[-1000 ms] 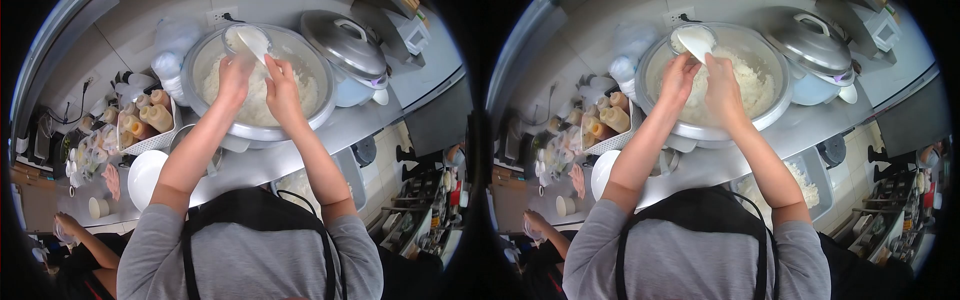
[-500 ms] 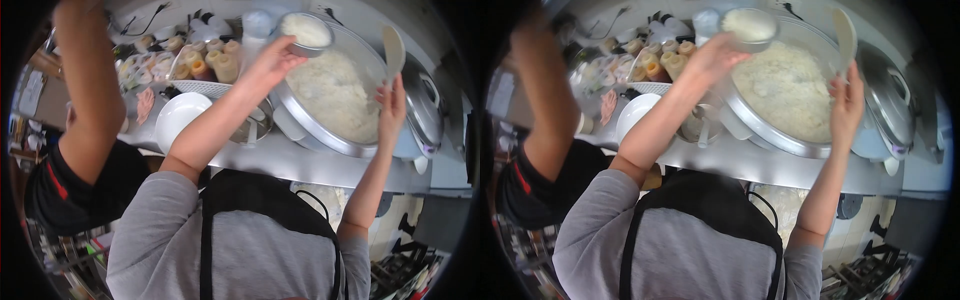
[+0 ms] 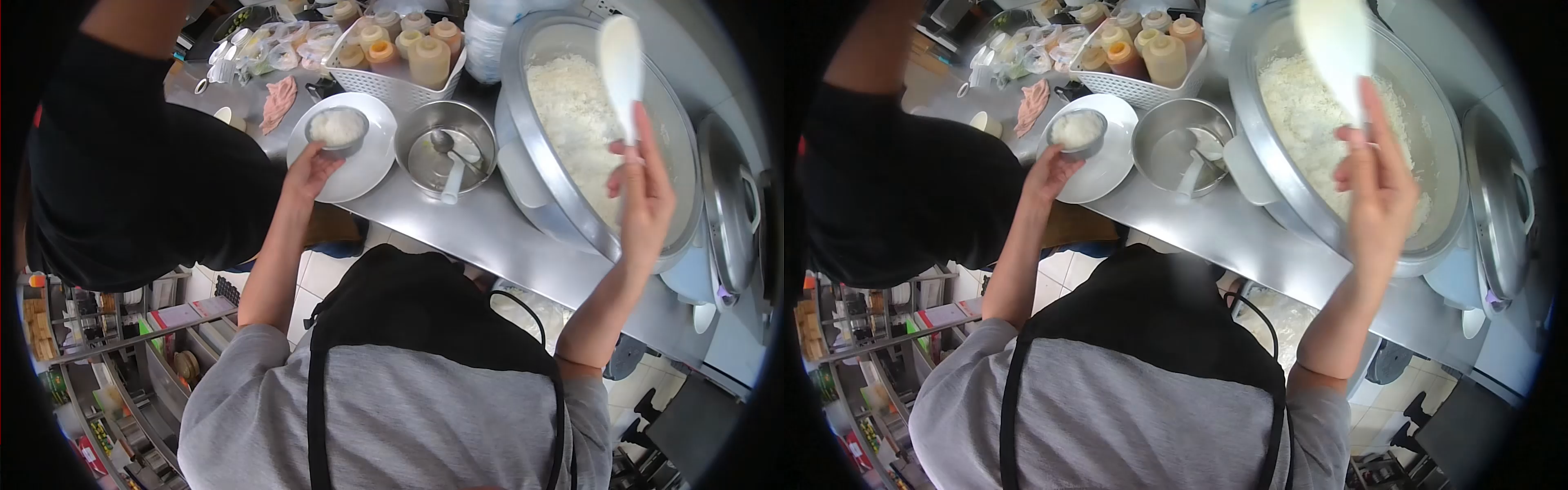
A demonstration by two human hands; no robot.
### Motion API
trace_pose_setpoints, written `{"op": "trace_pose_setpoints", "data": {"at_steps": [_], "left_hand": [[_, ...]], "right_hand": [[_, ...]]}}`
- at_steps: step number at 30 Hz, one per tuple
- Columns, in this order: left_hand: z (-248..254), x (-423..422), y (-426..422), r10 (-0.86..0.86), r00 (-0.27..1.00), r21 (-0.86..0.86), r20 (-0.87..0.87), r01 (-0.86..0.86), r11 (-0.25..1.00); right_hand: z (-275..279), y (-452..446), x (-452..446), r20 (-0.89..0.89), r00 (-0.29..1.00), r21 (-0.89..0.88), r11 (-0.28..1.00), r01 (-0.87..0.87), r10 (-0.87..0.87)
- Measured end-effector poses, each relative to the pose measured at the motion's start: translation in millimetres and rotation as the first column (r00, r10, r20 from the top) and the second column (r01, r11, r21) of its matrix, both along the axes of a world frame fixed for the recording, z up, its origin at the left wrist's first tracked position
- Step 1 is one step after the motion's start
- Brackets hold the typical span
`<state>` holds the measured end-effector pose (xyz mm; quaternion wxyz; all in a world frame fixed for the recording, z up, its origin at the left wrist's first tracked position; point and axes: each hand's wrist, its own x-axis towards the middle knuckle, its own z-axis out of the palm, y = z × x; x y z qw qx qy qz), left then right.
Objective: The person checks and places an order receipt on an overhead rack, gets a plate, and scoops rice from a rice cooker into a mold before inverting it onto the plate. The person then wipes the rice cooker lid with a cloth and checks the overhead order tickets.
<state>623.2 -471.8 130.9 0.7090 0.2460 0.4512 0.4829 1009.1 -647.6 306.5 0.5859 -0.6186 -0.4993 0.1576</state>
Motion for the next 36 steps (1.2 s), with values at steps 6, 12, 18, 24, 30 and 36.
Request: {"op": "trace_pose_setpoints", "data": {"at_steps": [6, 12, 18, 24, 30, 36], "left_hand": [[-62, -28, -6, -0.025, 0.998, -0.233, -0.049, 0.013, 0.972], [-58, -57, -17, -0.111, 0.952, -0.017, -0.285, 0.111, 0.994], [-45, -54, 20, 0.001, 0.813, 0.157, -0.582, 0.112, 0.981], [-60, -53, 88, -0.183, 0.434, 0.097, -0.882, 0.548, 0.831], [-43, -39, 128, -0.550, 0.098, -0.291, -0.829, 0.765, 0.575], [-35, -20, 142, -0.628, -0.186, -0.530, -0.756, 0.737, 0.419]], "right_hand": [[-45, 20, -99, 0.058, 0.927, -0.210, 0.912, -0.351, 0.371], [-155, 62, -202, 0.163, 0.890, -0.355, 0.867, -0.350, 0.426], [-185, 90, -268, 0.465, 0.827, -0.451, 0.888, -0.087, 0.317], [-215, 115, -286, 0.671, 0.698, -0.331, 0.943, -0.019, 0.249], [-208, 125, -285, 0.540, 0.690, -0.633, 0.772, -0.045, 0.483], [-199, 136, -284, 0.491, 0.659, -0.699, 0.709, -0.092, 0.570]]}}
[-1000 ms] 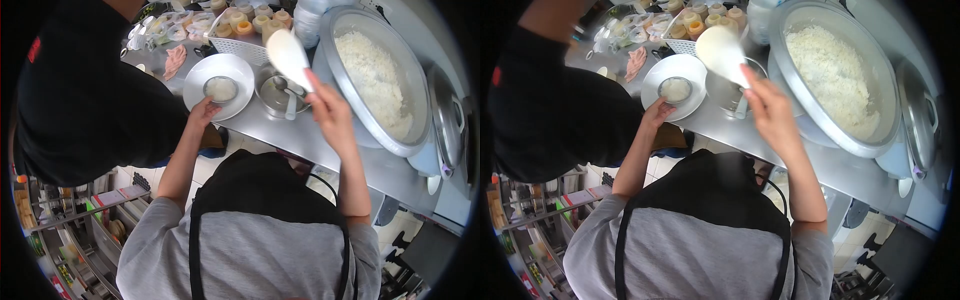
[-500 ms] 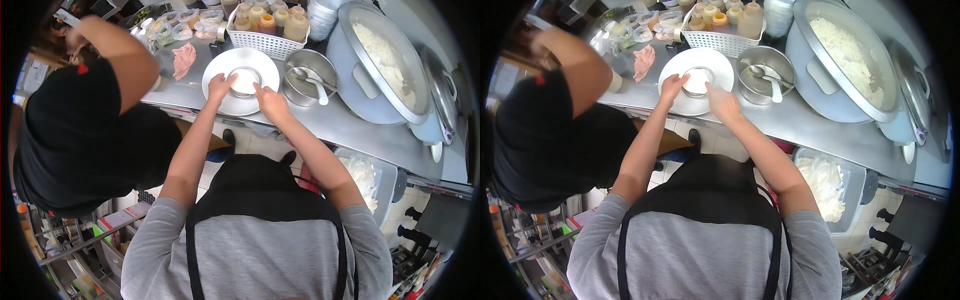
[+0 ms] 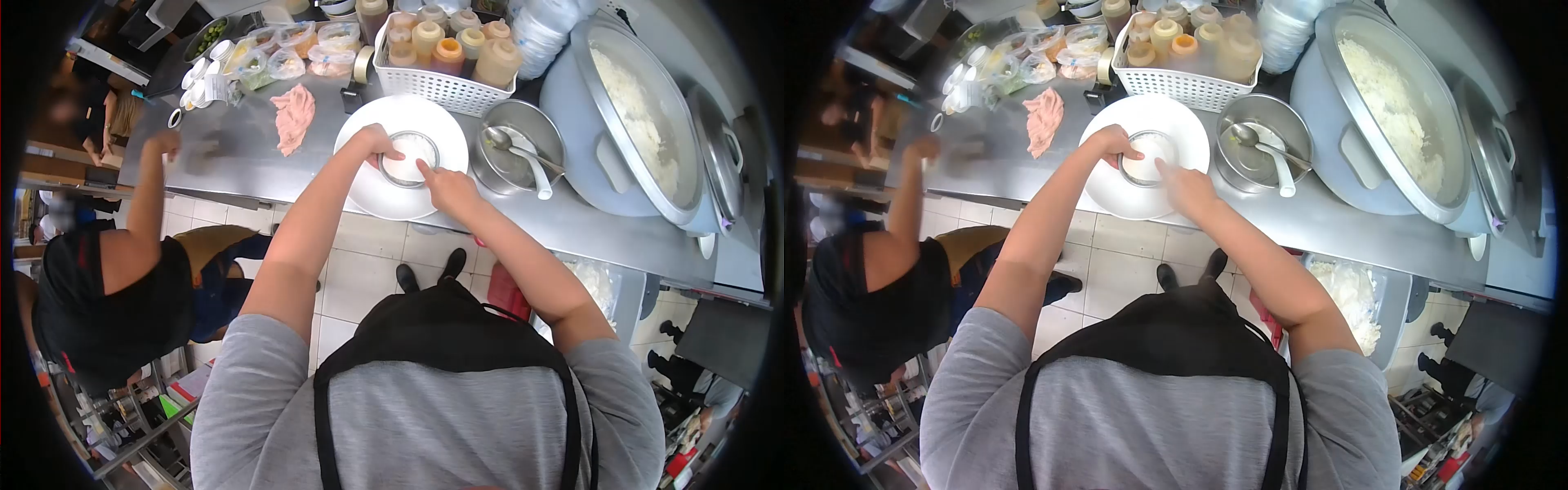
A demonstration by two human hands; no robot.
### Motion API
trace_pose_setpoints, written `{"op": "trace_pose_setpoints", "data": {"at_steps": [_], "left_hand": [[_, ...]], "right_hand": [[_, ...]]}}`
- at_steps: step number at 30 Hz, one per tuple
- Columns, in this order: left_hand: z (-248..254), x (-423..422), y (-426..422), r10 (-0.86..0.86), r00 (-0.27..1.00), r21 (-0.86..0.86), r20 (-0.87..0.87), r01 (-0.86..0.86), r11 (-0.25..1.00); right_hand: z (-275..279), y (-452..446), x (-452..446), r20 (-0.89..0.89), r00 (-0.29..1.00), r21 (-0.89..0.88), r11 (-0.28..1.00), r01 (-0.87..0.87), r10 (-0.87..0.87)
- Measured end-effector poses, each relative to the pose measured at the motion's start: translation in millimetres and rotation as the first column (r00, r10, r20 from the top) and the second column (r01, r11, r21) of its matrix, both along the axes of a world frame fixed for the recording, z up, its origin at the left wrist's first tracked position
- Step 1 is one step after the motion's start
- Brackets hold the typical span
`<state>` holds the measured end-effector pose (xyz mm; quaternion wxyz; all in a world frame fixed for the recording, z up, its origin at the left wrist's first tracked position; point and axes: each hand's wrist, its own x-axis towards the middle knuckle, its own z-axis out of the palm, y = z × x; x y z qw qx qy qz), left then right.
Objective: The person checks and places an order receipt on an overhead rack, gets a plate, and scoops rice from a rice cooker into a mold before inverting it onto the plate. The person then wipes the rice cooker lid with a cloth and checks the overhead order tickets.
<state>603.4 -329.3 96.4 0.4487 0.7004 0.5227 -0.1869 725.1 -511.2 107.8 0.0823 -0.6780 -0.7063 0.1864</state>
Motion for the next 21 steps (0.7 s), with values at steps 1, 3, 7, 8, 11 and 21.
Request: {"op": "trace_pose_setpoints", "data": {"at_steps": [1, 3, 7, 8, 11, 21], "left_hand": [[2, 1, -1, -0.004, 1.000, -0.014, -0.002, 0.004, 1.000], [3, 4, -1, -0.006, 1.000, -0.035, -0.007, 0.006, 0.999], [6, 12, -1, -0.072, 0.995, 0.031, -0.073, 0.075, 0.997], [10, 13, -4, -0.107, 0.988, 0.065, -0.109, 0.115, 0.991], [7, 11, -9, -0.078, 0.989, 0.111, -0.127, 0.092, 0.990], [7, -57, -78, 0.449, 0.632, -0.002, 0.632, -0.578, 0.816]], "right_hand": [[4, 2, 0, -0.029, 1.000, -0.043, 0.999, -0.002, 0.000], [7, 6, -1, -0.019, 1.000, -0.066, 0.998, -0.005, 0.003], [4, 8, -2, -0.020, 1.000, -0.045, 0.999, -0.001, 0.000], [3, 9, -2, -0.023, 1.000, -0.048, 0.999, -0.001, 0.000], [5, 13, -2, 0.030, 0.999, -0.102, 0.994, -0.031, 0.035], [59, 2, 16, 0.010, 0.999, 0.008, 0.999, 0.051, -0.051]]}}
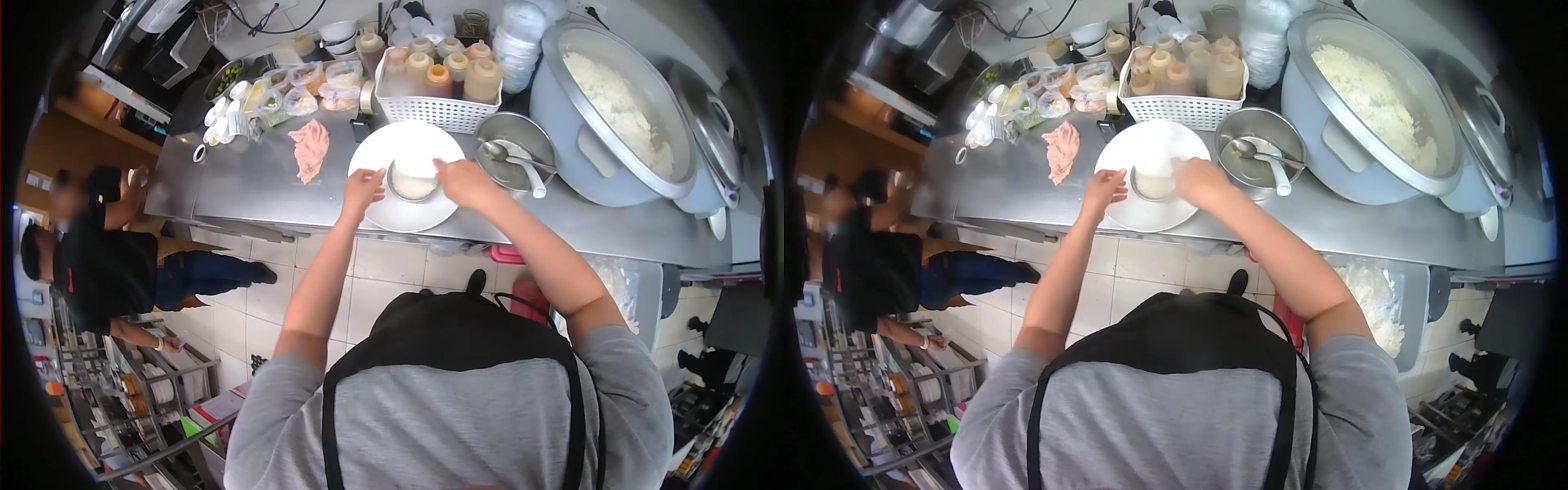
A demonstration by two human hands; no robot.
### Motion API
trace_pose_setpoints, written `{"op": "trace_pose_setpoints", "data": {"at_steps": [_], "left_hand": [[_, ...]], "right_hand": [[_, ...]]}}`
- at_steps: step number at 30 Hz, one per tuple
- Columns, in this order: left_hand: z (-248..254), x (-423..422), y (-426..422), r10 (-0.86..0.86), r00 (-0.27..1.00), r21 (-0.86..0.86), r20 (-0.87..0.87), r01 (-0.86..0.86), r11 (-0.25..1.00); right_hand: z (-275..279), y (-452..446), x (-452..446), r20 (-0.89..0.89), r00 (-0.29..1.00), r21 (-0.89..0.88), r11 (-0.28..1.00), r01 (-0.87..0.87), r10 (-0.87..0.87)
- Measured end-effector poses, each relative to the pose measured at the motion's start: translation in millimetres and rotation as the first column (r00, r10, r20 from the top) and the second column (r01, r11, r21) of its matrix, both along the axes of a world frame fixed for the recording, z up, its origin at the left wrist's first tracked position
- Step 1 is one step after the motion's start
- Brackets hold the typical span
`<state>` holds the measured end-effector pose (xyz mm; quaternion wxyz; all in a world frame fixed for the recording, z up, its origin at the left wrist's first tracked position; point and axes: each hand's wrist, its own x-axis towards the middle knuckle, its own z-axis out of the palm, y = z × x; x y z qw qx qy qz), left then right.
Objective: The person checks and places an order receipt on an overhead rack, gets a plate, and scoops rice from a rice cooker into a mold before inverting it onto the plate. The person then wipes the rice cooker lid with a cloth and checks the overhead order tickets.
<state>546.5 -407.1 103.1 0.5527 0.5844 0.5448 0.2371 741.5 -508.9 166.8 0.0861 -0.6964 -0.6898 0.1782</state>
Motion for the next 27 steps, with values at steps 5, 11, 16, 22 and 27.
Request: {"op": "trace_pose_setpoints", "data": {"at_steps": [5, 11, 16, 22, 27], "left_hand": [[-29, 7, -31, 0.207, 0.923, -0.363, 0.325, -0.080, 0.928], [-44, 9, -29, 0.261, 0.839, -0.401, 0.477, -0.056, 0.914], [-40, 14, -22, 0.192, 0.890, -0.418, 0.414, -0.002, 0.909], [-38, 21, -29, 0.223, 0.890, -0.404, 0.397, -0.049, 0.913], [-45, 4, -12, 0.108, 0.946, -0.293, 0.304, -0.015, 0.956]], "right_hand": [[-53, -4, -4, -0.007, 0.987, 0.012, 0.987, 0.159, -0.159], [-68, 4, -9, -0.034, 0.999, 0.039, 0.999, 0.015, -0.013], [-55, 22, -15, 0.032, 0.999, -0.058, 0.998, -0.017, 0.019], [-40, 30, 12, 0.167, 0.975, -0.084, 0.987, -0.135, 0.147], [37, -12, 89, 0.202, 0.932, 0.098, 0.953, 0.286, -0.300]]}}
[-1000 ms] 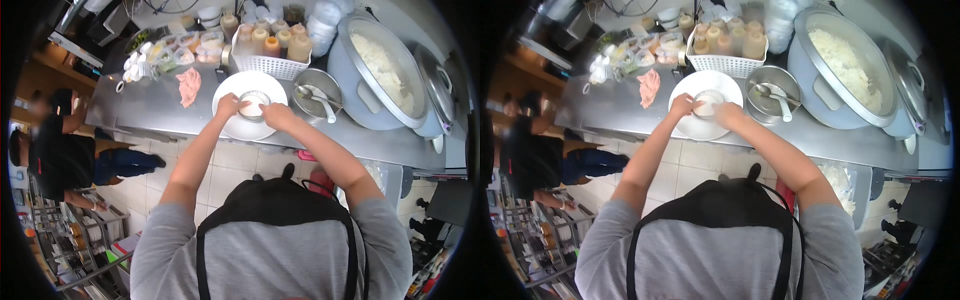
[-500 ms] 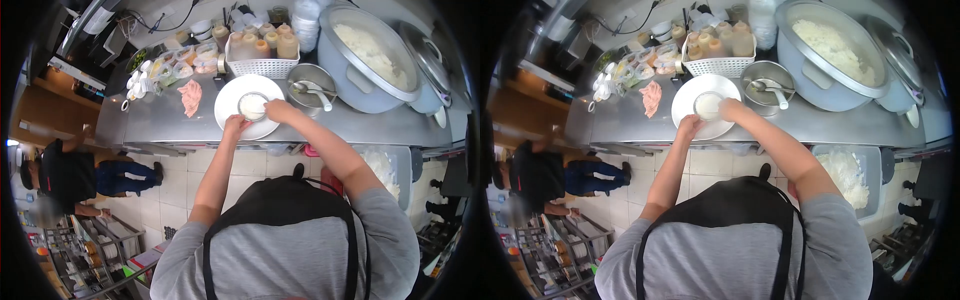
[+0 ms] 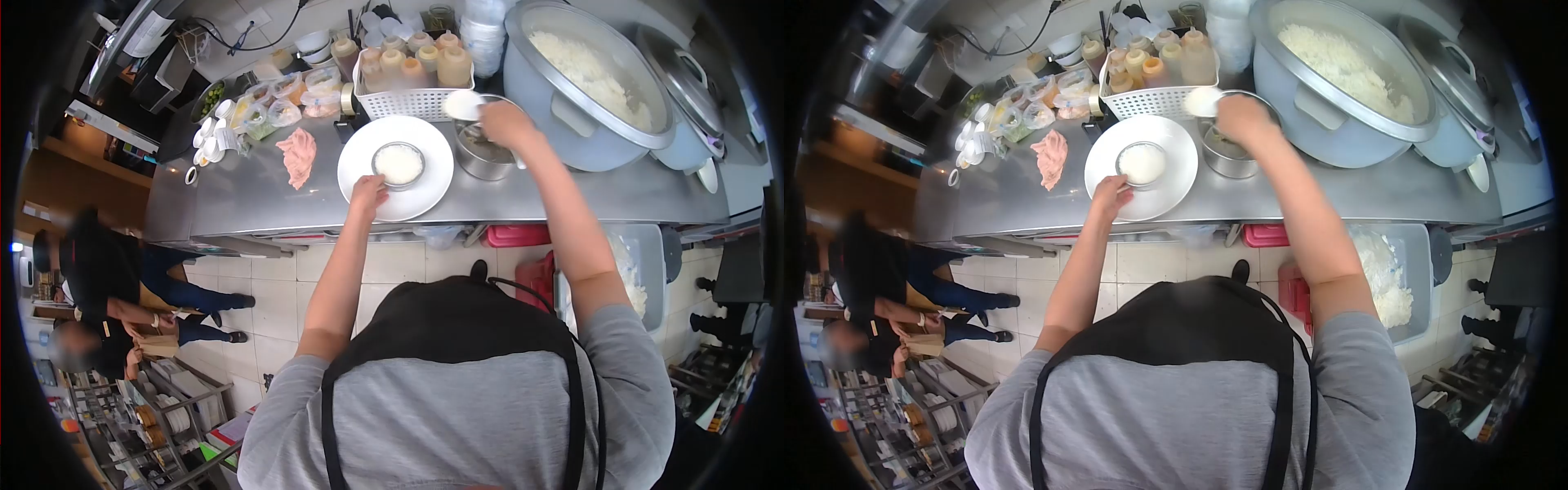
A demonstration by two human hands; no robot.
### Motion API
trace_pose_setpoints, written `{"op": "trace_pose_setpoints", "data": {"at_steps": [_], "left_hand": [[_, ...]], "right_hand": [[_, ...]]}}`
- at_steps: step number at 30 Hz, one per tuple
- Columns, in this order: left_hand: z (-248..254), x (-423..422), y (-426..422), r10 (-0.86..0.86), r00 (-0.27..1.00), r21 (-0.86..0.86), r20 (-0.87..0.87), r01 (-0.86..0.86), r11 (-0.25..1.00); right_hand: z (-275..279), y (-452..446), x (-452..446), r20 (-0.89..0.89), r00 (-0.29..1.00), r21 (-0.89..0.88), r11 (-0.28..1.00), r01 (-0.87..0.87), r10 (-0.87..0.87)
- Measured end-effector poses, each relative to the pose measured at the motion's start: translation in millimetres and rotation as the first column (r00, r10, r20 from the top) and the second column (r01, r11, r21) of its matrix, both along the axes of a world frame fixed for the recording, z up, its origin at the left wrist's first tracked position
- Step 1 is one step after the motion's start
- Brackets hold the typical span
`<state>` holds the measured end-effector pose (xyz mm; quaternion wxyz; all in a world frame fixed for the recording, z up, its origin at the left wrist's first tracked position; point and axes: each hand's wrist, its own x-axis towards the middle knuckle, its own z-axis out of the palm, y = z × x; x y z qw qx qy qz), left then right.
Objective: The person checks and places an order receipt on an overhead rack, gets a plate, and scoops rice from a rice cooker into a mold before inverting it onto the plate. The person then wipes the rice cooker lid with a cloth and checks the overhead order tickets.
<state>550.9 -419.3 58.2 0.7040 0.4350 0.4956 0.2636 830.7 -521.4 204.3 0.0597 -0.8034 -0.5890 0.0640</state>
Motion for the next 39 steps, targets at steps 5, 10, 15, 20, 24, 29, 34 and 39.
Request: {"op": "trace_pose_setpoints", "data": {"at_steps": [5, 10, 15, 20, 24, 29, 34, 39], "left_hand": [[2, 3, 6, 0.127, 0.988, -0.212, 0.091, -0.106, 0.971], [-6, 7, 30, 0.041, 0.933, -0.345, 0.356, 0.090, 0.934], [61, 35, 18, -0.194, 0.902, 0.284, -0.385, 0.316, 0.905], [33, 64, -25, 0.280, 0.379, 0.437, -0.882, 0.881, 0.183], [49, 64, -7, 0.042, 0.275, 0.274, -0.961, 0.914, 0.300], [81, 11, 38, 0.059, 0.717, 0.707, -0.694, 0.665, 0.240], [88, -61, 35, 0.063, 0.856, 0.720, -0.514, 0.389, 0.575], [74, -100, -4, 0.016, 0.980, 0.466, -0.199, 0.080, 0.881]], "right_hand": [[0, -21, 17, 0.190, 0.981, -0.194, 0.977, 0.087, -0.050], [-12, -45, -5, 0.090, 0.996, 0.305, 0.952, -0.004, -0.025], [-4, -65, -32, -0.026, 0.992, 0.554, 0.828, -0.087, 0.121], [-19, -51, -52, -0.068, 0.961, 0.551, 0.813, -0.187, 0.267], [-53, -23, -71, -0.189, 0.925, 0.352, 0.902, -0.250, 0.330], [-113, 29, -120, -0.232, 0.924, 0.209, 0.944, -0.257, 0.303], [-112, 54, -136, -0.258, 0.860, 0.024, 0.893, -0.450, 0.440], [-62, 70, -128, -0.307, 0.843, -0.083, 0.870, -0.487, 0.442]]}}
